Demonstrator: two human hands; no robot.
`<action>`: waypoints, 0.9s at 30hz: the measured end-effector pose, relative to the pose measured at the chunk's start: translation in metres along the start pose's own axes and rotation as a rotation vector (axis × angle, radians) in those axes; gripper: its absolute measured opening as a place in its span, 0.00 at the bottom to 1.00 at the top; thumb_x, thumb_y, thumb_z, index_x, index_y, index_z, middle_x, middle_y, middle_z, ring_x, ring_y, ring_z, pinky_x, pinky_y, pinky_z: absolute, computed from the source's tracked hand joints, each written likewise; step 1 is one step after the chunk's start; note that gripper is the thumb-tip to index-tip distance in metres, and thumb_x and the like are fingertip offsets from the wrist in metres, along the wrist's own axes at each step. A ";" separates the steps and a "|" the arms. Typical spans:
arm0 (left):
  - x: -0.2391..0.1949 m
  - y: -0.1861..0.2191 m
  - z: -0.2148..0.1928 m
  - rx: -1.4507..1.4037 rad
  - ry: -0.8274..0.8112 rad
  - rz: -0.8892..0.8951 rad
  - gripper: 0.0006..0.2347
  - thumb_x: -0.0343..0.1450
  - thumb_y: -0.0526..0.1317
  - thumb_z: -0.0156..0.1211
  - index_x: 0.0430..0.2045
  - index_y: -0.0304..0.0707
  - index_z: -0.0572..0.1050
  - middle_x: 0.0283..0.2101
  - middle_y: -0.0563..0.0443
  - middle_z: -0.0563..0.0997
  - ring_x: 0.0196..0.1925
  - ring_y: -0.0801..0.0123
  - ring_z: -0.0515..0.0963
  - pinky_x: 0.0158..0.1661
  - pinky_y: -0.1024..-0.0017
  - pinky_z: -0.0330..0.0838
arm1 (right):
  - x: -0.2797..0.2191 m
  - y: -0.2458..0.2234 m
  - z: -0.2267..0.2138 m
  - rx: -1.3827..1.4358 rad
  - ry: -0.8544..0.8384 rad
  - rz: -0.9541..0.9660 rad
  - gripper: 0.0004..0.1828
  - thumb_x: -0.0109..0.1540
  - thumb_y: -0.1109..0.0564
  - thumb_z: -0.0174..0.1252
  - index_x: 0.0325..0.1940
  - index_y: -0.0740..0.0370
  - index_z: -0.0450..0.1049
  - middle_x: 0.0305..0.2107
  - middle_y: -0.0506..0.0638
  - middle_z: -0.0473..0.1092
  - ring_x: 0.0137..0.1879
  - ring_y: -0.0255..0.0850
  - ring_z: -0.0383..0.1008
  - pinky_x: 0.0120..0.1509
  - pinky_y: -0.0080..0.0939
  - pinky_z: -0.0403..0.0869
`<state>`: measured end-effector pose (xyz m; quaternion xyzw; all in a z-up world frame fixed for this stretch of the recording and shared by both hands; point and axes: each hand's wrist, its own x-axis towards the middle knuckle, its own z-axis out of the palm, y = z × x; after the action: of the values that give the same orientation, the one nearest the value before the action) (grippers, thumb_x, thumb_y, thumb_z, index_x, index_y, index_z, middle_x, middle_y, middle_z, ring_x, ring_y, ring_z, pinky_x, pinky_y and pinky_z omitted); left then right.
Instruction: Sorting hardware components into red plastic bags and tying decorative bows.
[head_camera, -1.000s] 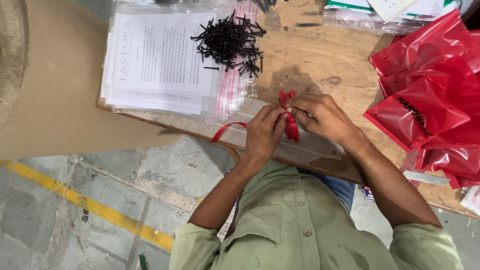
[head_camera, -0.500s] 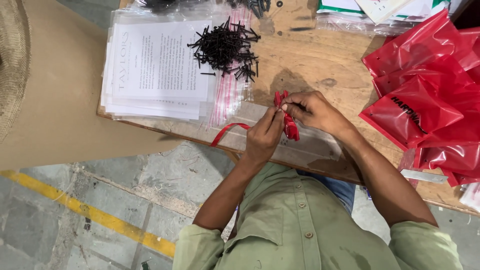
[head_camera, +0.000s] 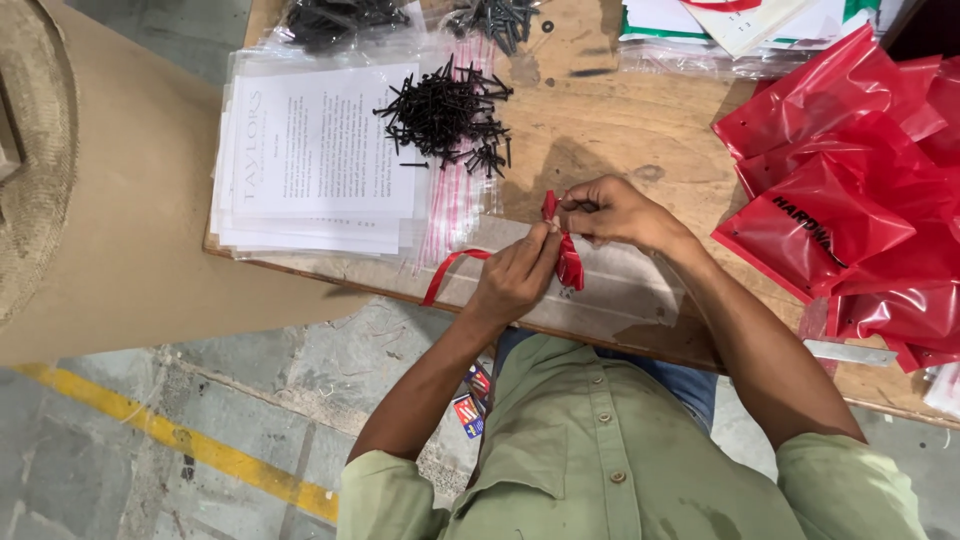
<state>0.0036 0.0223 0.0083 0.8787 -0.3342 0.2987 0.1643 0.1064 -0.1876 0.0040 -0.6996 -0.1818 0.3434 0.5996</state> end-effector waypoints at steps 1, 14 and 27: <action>0.000 0.000 -0.001 0.013 -0.002 0.013 0.13 0.71 0.29 0.63 0.48 0.21 0.77 0.53 0.33 0.77 0.43 0.58 0.84 0.42 0.67 0.81 | 0.001 0.002 -0.001 0.031 -0.025 0.020 0.11 0.65 0.56 0.59 0.45 0.65 0.79 0.22 0.42 0.69 0.27 0.29 0.66 0.30 0.32 0.69; 0.015 0.015 0.011 -0.620 0.005 -0.814 0.07 0.69 0.33 0.67 0.37 0.32 0.81 0.50 0.46 0.70 0.40 0.68 0.79 0.41 0.74 0.75 | -0.059 -0.012 0.033 -0.075 0.273 -0.291 0.16 0.63 0.64 0.58 0.56 0.66 0.72 0.39 0.50 0.74 0.44 0.37 0.75 0.46 0.36 0.74; 0.006 -0.002 0.023 -1.440 -0.128 -1.145 0.05 0.70 0.33 0.65 0.34 0.26 0.82 0.52 0.52 0.68 0.53 0.72 0.75 0.52 0.75 0.79 | -0.087 -0.026 0.061 -0.596 0.512 -0.418 0.13 0.60 0.67 0.63 0.49 0.69 0.77 0.44 0.60 0.75 0.51 0.56 0.77 0.55 0.50 0.76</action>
<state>0.0179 0.0097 -0.0057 0.6106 0.0380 -0.1571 0.7753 0.0071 -0.1961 0.0495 -0.8526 -0.2561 -0.0369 0.4540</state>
